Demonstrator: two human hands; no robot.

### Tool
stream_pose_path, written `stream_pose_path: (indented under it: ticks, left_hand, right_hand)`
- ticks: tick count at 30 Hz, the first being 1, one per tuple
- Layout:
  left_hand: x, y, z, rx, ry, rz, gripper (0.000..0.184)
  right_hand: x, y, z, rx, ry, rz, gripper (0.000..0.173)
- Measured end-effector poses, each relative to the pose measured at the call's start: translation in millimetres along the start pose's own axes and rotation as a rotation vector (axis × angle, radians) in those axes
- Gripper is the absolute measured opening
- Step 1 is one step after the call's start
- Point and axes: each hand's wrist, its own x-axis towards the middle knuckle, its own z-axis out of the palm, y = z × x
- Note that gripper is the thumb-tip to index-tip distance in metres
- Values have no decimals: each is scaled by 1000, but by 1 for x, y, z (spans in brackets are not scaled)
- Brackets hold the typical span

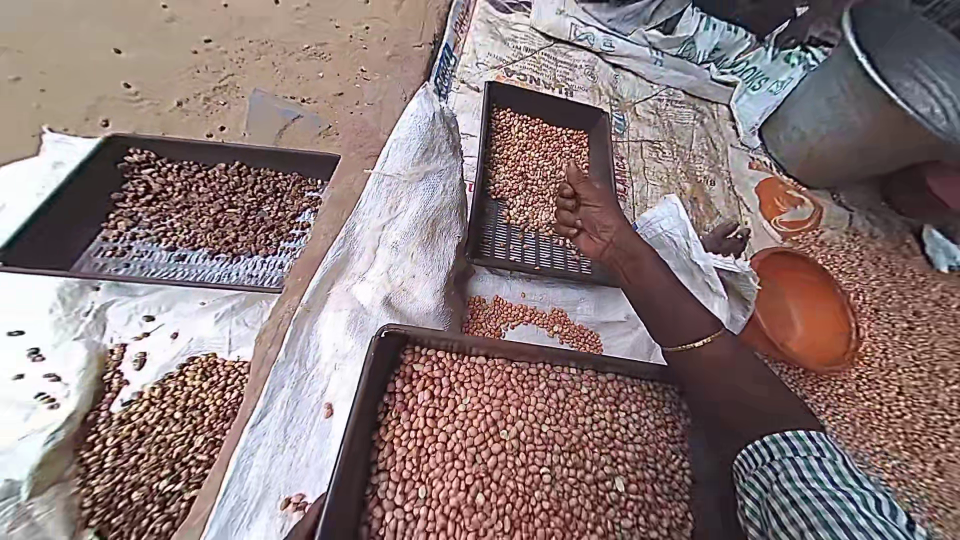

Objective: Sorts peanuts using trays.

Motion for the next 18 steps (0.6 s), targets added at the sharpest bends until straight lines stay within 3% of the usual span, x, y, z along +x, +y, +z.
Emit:
stream_pose_path:
  ticks: [3,5,9,11,15,18]
  left_hand:
    - [0,7,5,5,0,-2,55]
    - [-1,5,8,9,24,4,59]
    - [-1,-6,6,42,8,57,59]
    - [0,-5,6,38,-11,72,59]
    - [-2,1,8,40,-39,80,57]
    - [-3,4,8,62,-38,79,55]
  right_hand:
    - [-89,-8,-1,65,-107,14,28]
    - [-144,-9,-4,134,-178,38,28]
    - [-218,-9,-7,267,-231,122,55]
    - [-243,-10,-10,292,-269,126,61]
    - [-279,0,-15,219,-270,63,32]
    - [-292,19,-23,-189,-335,-20,19]
